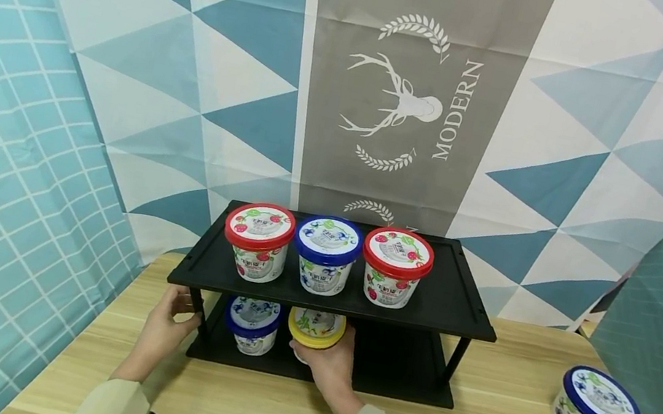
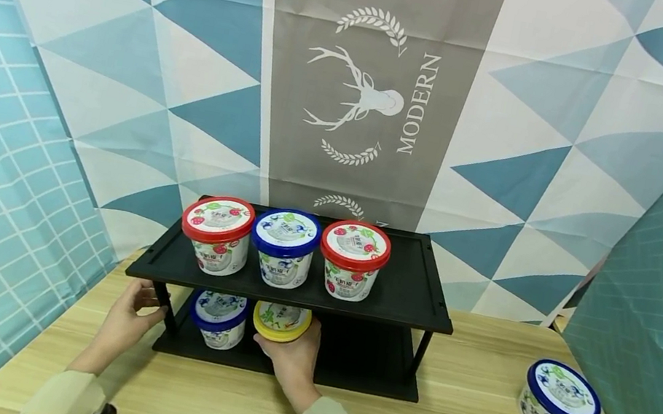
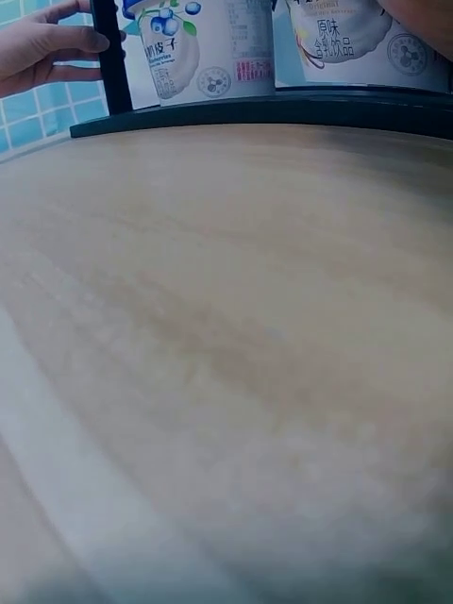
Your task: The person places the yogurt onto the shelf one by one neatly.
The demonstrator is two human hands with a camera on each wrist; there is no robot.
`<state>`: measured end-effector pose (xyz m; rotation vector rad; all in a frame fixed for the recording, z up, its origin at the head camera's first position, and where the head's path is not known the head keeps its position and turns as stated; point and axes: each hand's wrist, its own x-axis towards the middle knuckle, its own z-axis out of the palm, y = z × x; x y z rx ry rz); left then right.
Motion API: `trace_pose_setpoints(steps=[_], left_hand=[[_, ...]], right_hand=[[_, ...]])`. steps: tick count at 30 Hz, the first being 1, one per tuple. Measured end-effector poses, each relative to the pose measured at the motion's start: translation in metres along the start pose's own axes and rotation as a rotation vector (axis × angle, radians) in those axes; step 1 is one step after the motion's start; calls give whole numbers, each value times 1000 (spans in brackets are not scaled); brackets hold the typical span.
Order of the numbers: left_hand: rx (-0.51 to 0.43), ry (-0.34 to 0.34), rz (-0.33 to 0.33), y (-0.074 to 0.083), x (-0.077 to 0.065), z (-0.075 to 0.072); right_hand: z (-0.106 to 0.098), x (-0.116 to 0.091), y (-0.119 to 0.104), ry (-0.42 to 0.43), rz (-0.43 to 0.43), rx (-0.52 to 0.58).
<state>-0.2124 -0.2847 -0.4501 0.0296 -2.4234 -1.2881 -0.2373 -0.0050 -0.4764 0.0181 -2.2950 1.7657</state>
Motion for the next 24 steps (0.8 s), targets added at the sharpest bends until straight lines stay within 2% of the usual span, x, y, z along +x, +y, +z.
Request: trace_pose_setpoints(steps=[8, 15, 24], left_hand=[[2, -11, -4, -1, 0, 0], [-4, 14, 32, -3, 1, 1], [30, 17, 15, -4, 1, 1]], right_hand=[[7, -1, 3, 13, 0, -15], [11, -1, 3, 18, -6, -19], [13, 0, 2, -3, -17, -2]])
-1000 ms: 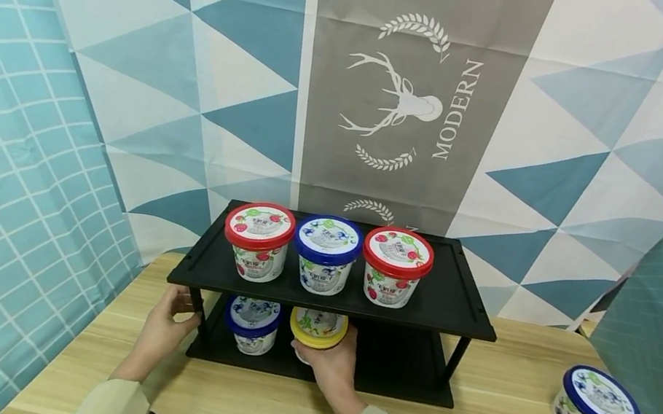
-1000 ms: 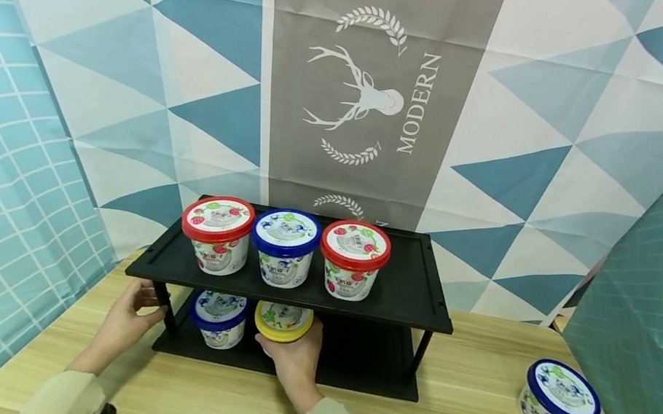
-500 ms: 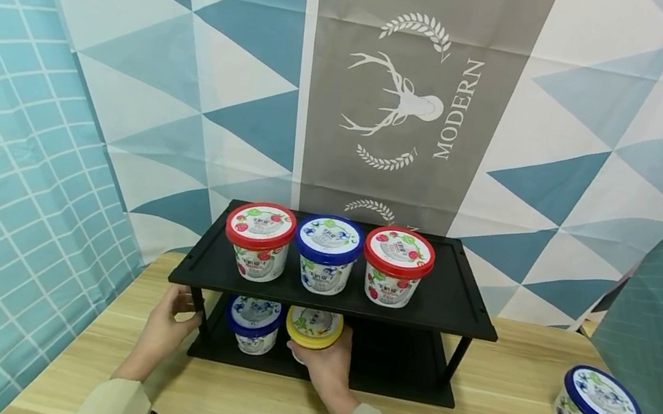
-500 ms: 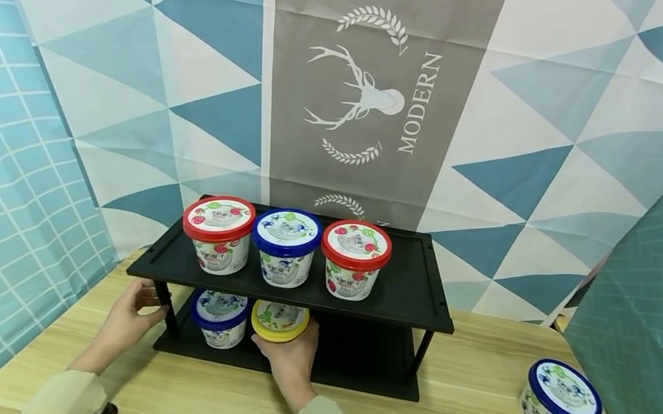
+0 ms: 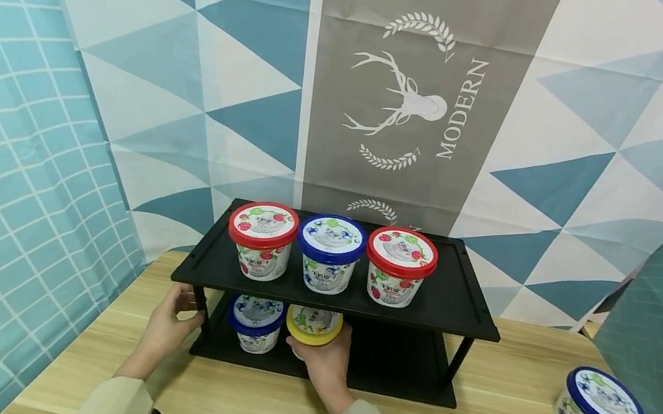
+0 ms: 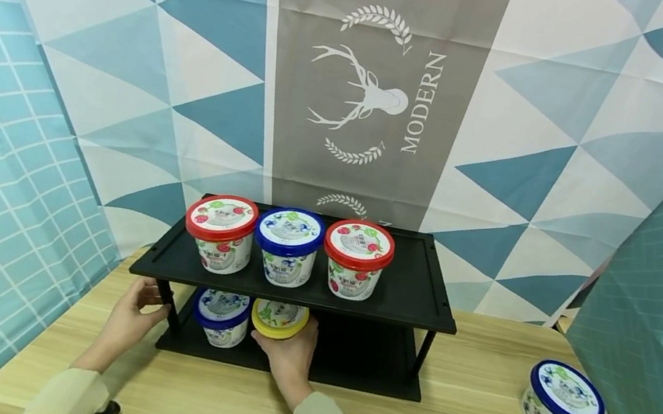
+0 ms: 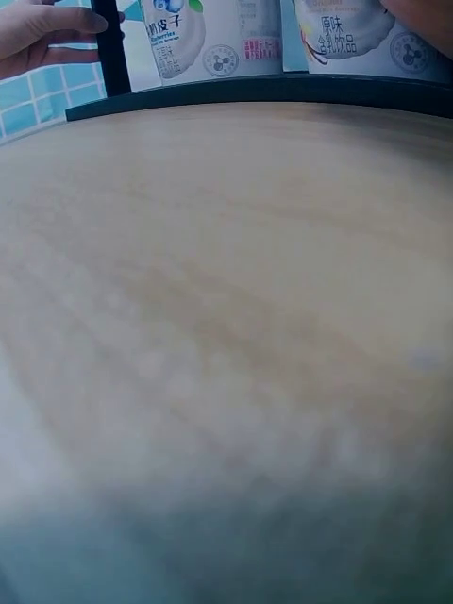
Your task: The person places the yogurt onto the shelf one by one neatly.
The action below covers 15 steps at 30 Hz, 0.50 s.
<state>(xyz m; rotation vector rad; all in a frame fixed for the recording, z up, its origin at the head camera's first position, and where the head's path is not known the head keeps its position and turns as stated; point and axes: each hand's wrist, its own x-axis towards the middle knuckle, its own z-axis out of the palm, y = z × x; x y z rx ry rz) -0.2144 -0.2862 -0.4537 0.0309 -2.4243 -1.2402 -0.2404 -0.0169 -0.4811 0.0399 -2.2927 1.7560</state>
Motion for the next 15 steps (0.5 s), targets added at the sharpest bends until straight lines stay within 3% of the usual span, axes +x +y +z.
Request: trace_pose_setpoints(steps=[6, 15], left_hand=[[7, -1, -1, 0, 0, 0], [-23, -14, -7, 1, -1, -1]], right_hand=[[-8, 0, -1, -67, -19, -3], [-35, 4, -2, -288, 27, -106]])
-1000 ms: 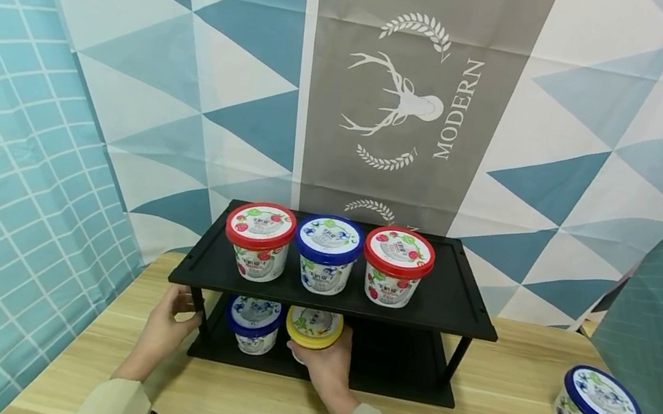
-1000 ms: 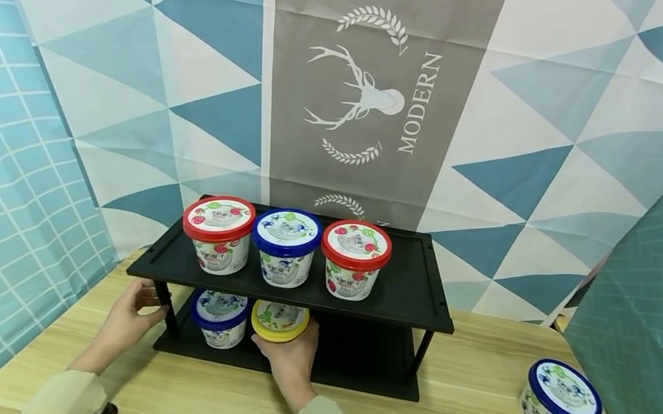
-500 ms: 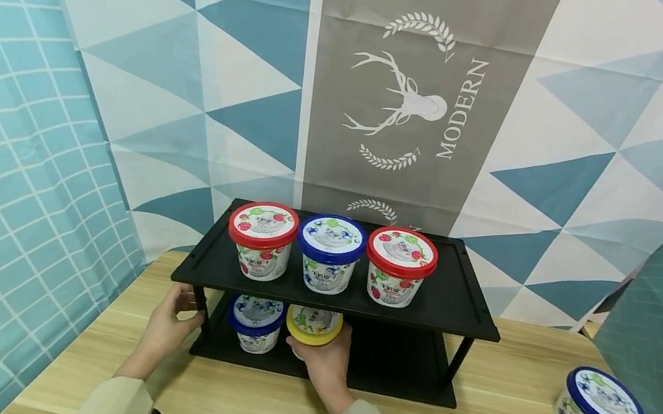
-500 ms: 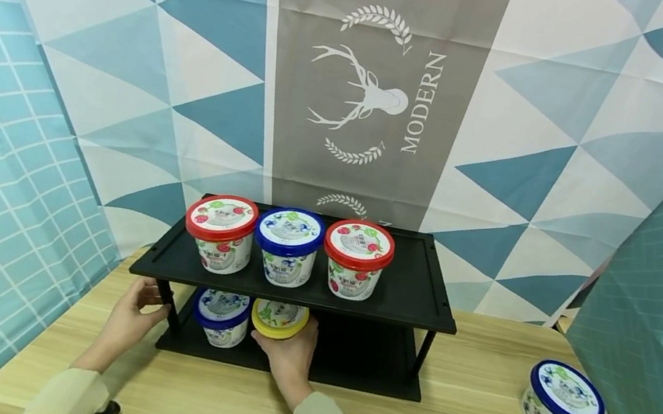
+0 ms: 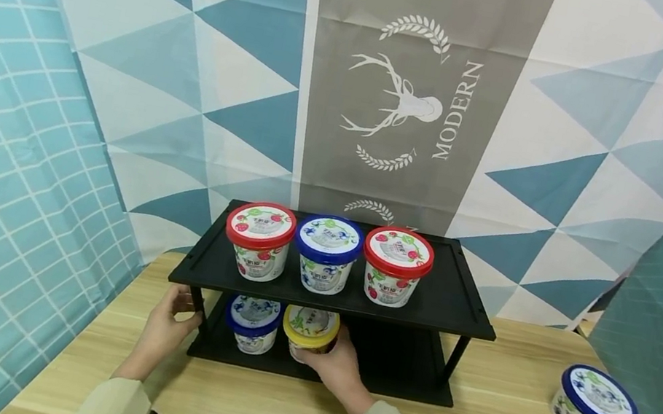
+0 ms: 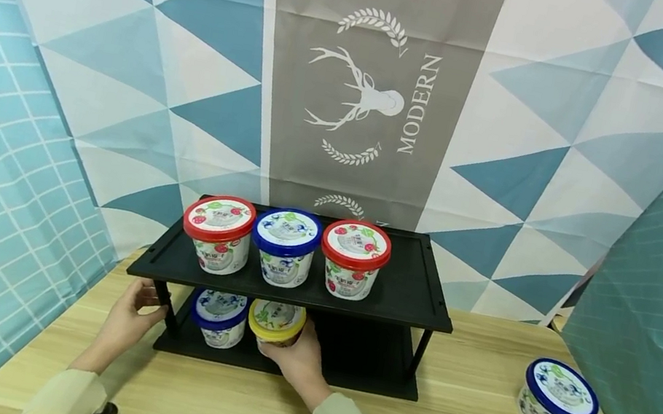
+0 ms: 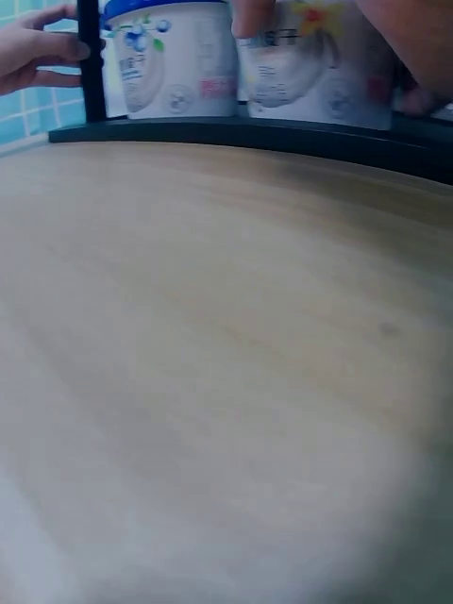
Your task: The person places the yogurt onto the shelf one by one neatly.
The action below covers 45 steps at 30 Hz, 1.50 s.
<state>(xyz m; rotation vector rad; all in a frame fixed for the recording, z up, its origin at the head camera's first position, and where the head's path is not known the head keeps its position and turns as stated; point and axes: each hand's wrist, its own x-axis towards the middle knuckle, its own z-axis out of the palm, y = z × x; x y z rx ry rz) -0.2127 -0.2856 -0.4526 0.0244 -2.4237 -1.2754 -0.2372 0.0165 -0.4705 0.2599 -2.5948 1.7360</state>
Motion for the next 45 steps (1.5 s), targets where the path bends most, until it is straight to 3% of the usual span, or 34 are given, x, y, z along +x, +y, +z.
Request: trace_pose_setpoints(steps=[9, 18, 23, 37, 45], left_hand=[[41, 10, -13, -2, -1, 0], [1, -4, 2, 1, 0, 0], [-1, -14, 5, 1, 0, -1], [23, -50, -39, 2, 2, -3], [58, -18, -22, 2, 2, -3]], right_hand=[[-7, -1, 2, -35, -13, -79], [-15, 0, -1, -77, -31, -58], [-26, -2, -2, -98, -52, -128], [-72, -6, -3, 21, -20, -253], [-100, -12, 4, 97, 22, -274]])
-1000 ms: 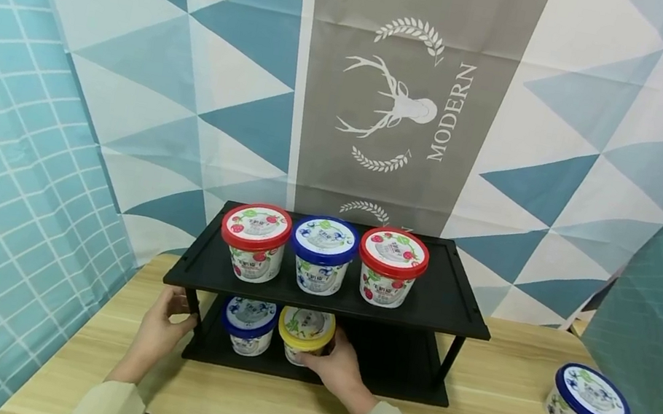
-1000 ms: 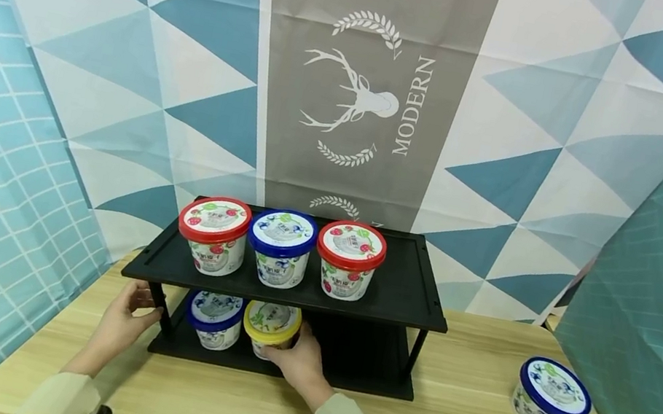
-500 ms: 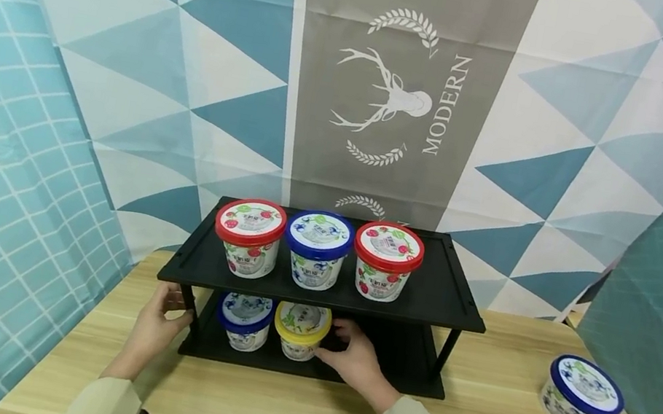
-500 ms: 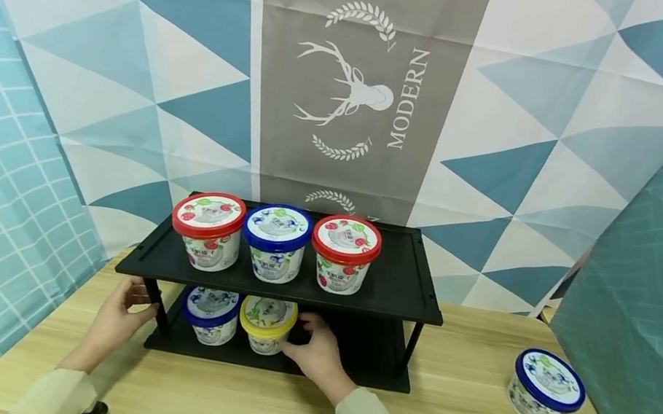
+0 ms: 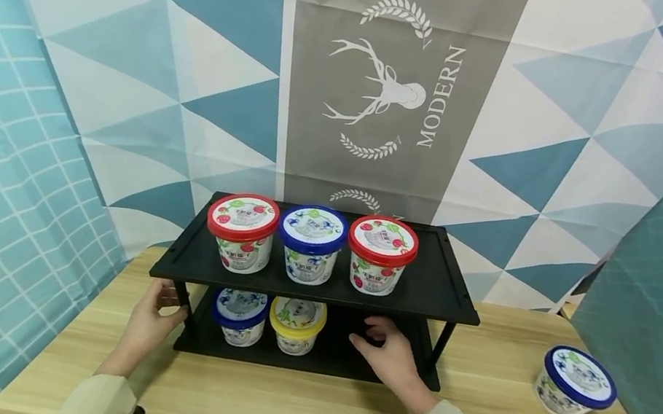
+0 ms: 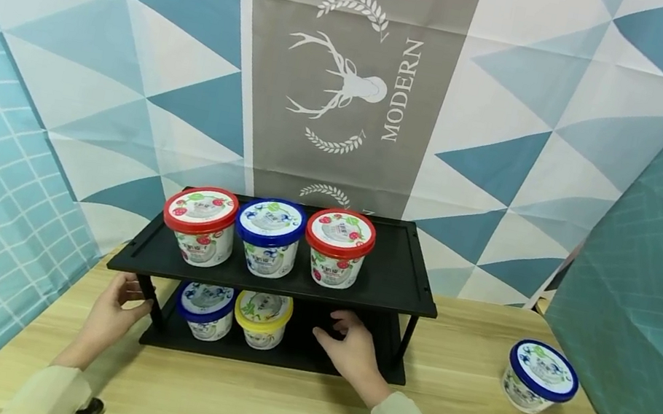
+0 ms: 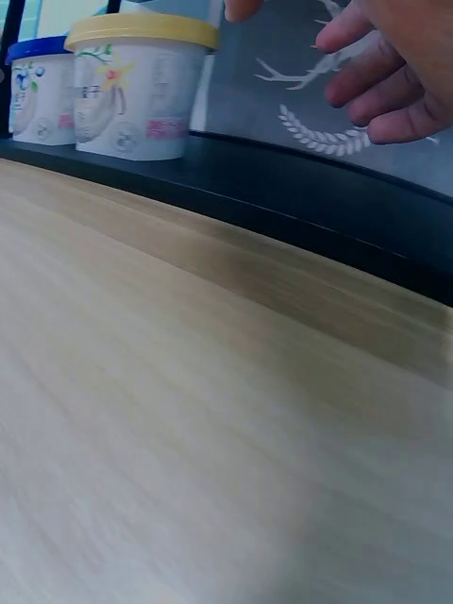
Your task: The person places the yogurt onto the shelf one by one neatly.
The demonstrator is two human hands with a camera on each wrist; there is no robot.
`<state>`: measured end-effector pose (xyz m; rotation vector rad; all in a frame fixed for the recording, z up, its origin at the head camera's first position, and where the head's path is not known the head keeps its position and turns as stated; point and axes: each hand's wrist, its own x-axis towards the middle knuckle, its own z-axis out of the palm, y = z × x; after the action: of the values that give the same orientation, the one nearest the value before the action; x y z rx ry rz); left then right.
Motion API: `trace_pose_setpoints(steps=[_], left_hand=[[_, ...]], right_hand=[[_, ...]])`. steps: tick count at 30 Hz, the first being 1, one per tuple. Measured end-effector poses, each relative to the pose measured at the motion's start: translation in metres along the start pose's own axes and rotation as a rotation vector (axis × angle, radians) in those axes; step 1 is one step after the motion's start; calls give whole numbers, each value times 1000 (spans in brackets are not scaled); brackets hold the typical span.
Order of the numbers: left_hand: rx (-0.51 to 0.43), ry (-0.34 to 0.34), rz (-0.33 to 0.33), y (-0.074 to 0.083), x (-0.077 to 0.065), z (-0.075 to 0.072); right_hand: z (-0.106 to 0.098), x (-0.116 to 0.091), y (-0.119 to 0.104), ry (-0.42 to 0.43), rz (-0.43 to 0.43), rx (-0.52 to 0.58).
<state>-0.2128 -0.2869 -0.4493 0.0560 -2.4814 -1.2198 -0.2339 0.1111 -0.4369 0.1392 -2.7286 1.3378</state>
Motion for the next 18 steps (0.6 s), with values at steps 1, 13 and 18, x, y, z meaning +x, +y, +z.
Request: trace_pose_setpoints(steps=[1, 13, 18], left_hand=[[4, -1, 2, 0, 0, 0], [-4, -8, -10, 2, -1, -2], [2, -15, -17, 3, 1, -1]], right_hand=[[-2, 0, 2, 5, 5, -2], [-29, -8, 16, 41, 26, -14], [-44, -14, 21, 51, 26, -4]])
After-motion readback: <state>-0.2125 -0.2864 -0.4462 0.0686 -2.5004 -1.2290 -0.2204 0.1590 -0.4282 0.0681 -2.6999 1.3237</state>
